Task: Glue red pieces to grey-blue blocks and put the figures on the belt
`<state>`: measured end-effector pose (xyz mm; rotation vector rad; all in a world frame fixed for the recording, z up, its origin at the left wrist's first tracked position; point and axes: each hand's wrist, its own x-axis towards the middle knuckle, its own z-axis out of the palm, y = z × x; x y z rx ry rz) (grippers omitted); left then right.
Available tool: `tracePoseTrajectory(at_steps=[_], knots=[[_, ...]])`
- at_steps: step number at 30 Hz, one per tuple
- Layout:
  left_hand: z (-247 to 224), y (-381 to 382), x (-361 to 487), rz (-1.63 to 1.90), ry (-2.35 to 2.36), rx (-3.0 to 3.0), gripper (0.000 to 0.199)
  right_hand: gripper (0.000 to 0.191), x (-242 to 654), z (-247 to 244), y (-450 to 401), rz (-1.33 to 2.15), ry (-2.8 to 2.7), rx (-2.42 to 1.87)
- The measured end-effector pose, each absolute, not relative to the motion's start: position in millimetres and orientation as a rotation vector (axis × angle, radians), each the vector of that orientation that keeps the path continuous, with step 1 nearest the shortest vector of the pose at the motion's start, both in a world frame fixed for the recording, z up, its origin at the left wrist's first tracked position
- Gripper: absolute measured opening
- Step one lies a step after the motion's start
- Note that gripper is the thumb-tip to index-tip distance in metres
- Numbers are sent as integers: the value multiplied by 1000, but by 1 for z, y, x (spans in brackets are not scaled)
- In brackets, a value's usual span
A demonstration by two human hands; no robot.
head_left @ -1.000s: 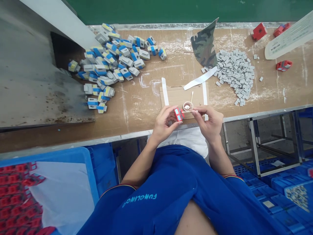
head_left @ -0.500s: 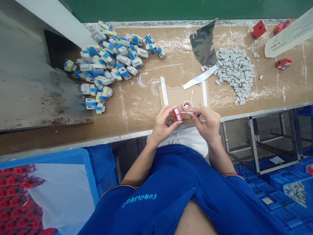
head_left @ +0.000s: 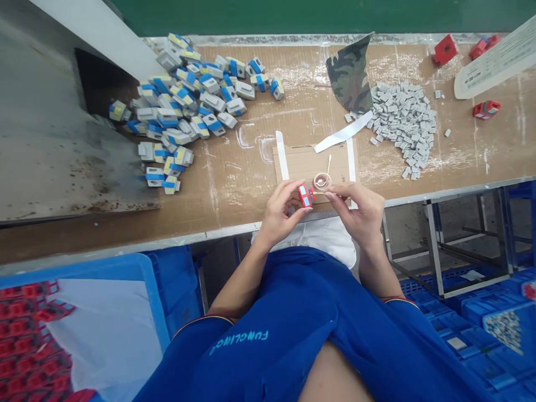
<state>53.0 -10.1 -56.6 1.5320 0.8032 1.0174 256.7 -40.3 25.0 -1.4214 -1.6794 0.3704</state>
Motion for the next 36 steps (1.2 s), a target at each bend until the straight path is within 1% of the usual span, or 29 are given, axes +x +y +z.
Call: tracePoseTrajectory(at_steps=[7, 11, 17, 19, 23, 25, 29, 34, 36], knots=[[-59, -9, 52, 1012, 797, 1554, 61, 6, 256, 28, -39, 344, -1686, -1385], [-59, -9, 52, 1015, 793, 1561, 61, 7, 254, 28, -36, 359, -1709, -1343], [-58, -9, 53, 1024, 790, 1559, 60, 11, 253, 27, -38, 377, -1709, -1390], [-58, -9, 53, 1016, 799, 1558, 60, 9, 255, 29, -40, 377, -1695, -1385], [-59, -10, 52, 1022, 791, 1532, 59, 6, 264, 32, -39, 290, -1571, -1430], [-58, -10, 52, 1027, 773, 1508, 59, 10, 269, 28, -35, 262, -1492, -1454], [-55, -11, 52, 1022, 762, 1427, 58, 19, 268, 9, -24, 319, -1475, -1449], [-53, -12, 49, 1026, 730, 1331, 57, 13, 259, -13, -20, 329, -1514, -1434], [-53, -12, 48, 1030, 710, 1312, 57, 17, 263, -15, -20, 366, -1523, -1417]])
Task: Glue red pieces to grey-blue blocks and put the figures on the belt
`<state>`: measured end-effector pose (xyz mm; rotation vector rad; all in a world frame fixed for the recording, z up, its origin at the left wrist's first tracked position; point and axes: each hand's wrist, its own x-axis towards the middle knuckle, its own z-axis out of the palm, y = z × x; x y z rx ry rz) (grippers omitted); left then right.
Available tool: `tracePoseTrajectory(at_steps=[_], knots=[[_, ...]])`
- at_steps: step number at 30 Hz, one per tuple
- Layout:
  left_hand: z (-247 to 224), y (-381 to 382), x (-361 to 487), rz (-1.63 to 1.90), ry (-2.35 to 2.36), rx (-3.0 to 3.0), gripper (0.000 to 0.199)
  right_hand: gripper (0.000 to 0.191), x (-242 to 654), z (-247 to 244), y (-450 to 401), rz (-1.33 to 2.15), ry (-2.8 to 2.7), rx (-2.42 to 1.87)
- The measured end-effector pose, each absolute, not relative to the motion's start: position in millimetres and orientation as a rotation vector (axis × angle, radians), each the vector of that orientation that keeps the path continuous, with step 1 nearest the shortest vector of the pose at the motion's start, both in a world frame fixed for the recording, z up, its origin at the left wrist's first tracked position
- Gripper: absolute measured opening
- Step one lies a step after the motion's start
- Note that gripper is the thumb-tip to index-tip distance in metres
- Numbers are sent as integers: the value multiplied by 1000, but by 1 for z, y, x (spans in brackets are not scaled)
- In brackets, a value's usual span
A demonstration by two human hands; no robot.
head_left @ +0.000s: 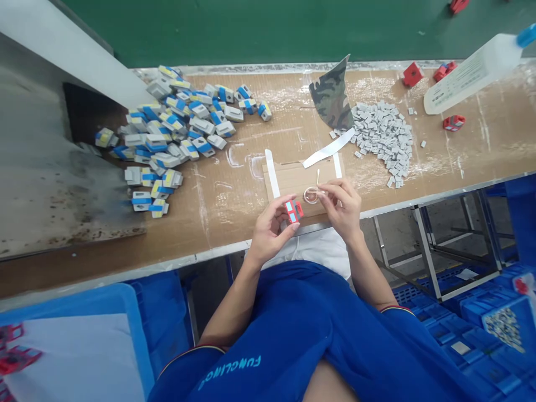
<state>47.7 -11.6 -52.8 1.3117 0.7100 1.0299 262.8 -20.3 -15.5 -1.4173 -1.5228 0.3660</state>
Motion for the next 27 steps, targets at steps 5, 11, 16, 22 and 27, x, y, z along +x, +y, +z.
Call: tracePoseTrajectory(at_steps=[5, 11, 16, 22, 27], knots=[[-54, -11, 46, 1057, 697, 1275, 56, 33, 312, -15, -6, 203, -1459, -1601], [-56, -12, 47, 1066, 691, 1244, 56, 19, 377, -29, 36, 231, -1518, -1869], [-57, -13, 46, 1060, 698, 1231, 56, 10, 386, -32, 50, 226, -1644, -1924], [-59, -13, 45, 1055, 688, 1224, 57, 9, 383, -26, 61, 176, -1780, -1950], [-59, -14, 45, 1035, 720, 1237, 58, 23, 373, -23, 70, 67, -1925, -2088]])
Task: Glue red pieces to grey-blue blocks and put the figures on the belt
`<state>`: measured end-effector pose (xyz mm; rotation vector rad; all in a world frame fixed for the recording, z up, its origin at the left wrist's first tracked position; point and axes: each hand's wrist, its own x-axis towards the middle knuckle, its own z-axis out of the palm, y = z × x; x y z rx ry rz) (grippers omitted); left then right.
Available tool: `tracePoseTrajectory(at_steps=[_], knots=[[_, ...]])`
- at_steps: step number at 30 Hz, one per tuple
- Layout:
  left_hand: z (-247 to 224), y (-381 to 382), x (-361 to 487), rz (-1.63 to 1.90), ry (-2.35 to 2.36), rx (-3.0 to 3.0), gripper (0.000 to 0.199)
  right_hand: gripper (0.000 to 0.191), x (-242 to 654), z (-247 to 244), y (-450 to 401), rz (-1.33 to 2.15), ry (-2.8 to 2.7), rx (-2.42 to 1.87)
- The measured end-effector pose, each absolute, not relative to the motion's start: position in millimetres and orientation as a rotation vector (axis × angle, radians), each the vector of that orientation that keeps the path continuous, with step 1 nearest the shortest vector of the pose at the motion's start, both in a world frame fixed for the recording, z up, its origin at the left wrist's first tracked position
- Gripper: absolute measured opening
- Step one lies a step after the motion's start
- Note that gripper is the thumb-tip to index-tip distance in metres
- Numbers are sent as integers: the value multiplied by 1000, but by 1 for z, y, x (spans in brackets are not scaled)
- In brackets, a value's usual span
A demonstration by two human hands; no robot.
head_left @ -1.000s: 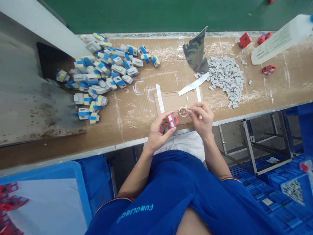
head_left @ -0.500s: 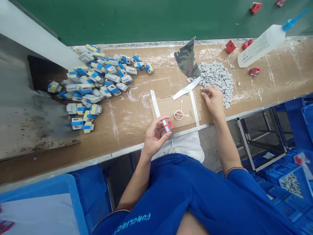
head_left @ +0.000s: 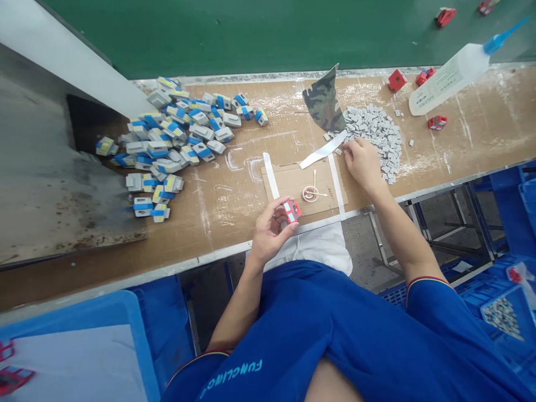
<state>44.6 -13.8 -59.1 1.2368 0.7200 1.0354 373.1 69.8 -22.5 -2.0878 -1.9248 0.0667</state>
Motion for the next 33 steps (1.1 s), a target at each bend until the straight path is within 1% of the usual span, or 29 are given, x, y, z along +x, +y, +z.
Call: tracePoseTrajectory(at_steps=[4, 10, 14, 20, 23, 25, 28, 31, 33], knots=[[-58, -14, 45, 1041, 714, 1228, 57, 27, 369, -18, 64, 62, -2001, -2035], [-57, -15, 46, 1048, 712, 1217, 56, 25, 368, -22, 63, 130, -2028, -1913], [-57, -15, 46, 1071, 687, 1212, 56, 26, 360, -28, 72, 163, -2020, -1908], [-58, -16, 44, 1031, 674, 1250, 60, 26, 357, -33, 77, 192, -1987, -1933], [-58, -16, 44, 1039, 661, 1259, 66, 25, 362, -29, 73, 218, -1957, -1910], [-59, -16, 44, 1040, 644, 1266, 67, 22, 363, -21, 61, 211, -1893, -1879], [-59, -15, 43, 1033, 635, 1292, 63, 17, 354, 0, 26, 193, -1693, -1767], [-59, -14, 44, 1041, 621, 1315, 62, 13, 327, 22, -24, 318, -1452, -1635], [-59, -13, 45, 1038, 591, 1319, 61, 13, 300, 28, -54, 499, -1283, -1591]])
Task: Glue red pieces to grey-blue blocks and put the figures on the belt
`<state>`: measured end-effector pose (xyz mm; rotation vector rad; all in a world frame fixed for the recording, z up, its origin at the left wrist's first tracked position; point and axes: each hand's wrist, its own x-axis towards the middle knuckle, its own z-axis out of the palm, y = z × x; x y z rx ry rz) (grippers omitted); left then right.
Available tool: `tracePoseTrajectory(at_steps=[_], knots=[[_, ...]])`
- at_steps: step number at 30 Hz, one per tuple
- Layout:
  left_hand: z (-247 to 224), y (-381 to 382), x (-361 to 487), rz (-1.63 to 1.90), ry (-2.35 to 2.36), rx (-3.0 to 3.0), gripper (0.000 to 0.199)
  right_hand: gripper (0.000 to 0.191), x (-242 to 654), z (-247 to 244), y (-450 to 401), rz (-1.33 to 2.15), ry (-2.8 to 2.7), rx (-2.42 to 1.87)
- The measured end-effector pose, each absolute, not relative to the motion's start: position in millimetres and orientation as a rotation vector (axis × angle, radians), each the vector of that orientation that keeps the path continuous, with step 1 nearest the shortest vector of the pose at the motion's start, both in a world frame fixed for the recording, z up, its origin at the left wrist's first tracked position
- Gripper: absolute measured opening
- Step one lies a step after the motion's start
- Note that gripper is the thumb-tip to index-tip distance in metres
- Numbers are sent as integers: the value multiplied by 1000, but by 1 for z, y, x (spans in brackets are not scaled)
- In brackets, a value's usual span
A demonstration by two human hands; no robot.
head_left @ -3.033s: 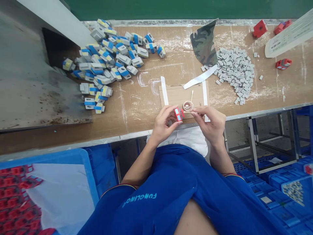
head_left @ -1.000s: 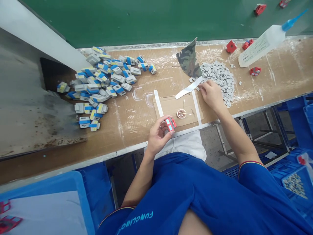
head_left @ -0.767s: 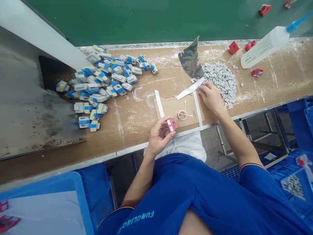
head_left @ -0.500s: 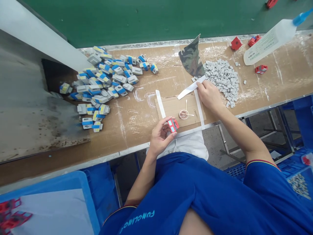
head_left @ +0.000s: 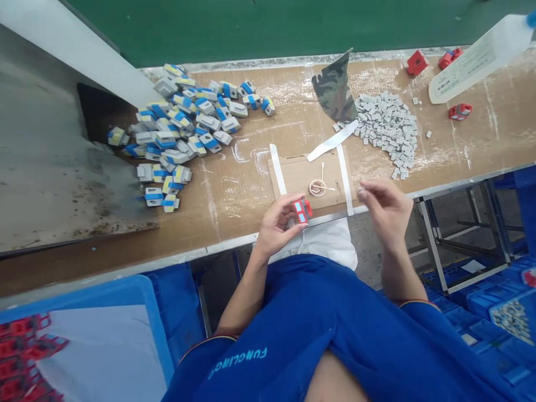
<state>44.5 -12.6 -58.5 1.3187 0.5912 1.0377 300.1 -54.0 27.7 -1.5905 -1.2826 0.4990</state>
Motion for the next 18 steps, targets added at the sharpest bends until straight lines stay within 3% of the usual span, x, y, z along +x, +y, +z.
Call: tracePoseTrajectory(at_steps=[6, 12, 18], knots=[[-57, -12, 46, 986, 549, 1305, 63, 22, 226, 6, -82, 884, -871, -1486], [-56, -13, 44, 931, 562, 1333, 65, 36, 208, -4, -73, 970, -778, -1505], [-57, -14, 44, 951, 552, 1352, 63, 32, 208, -1, -73, 956, -828, -1524]])
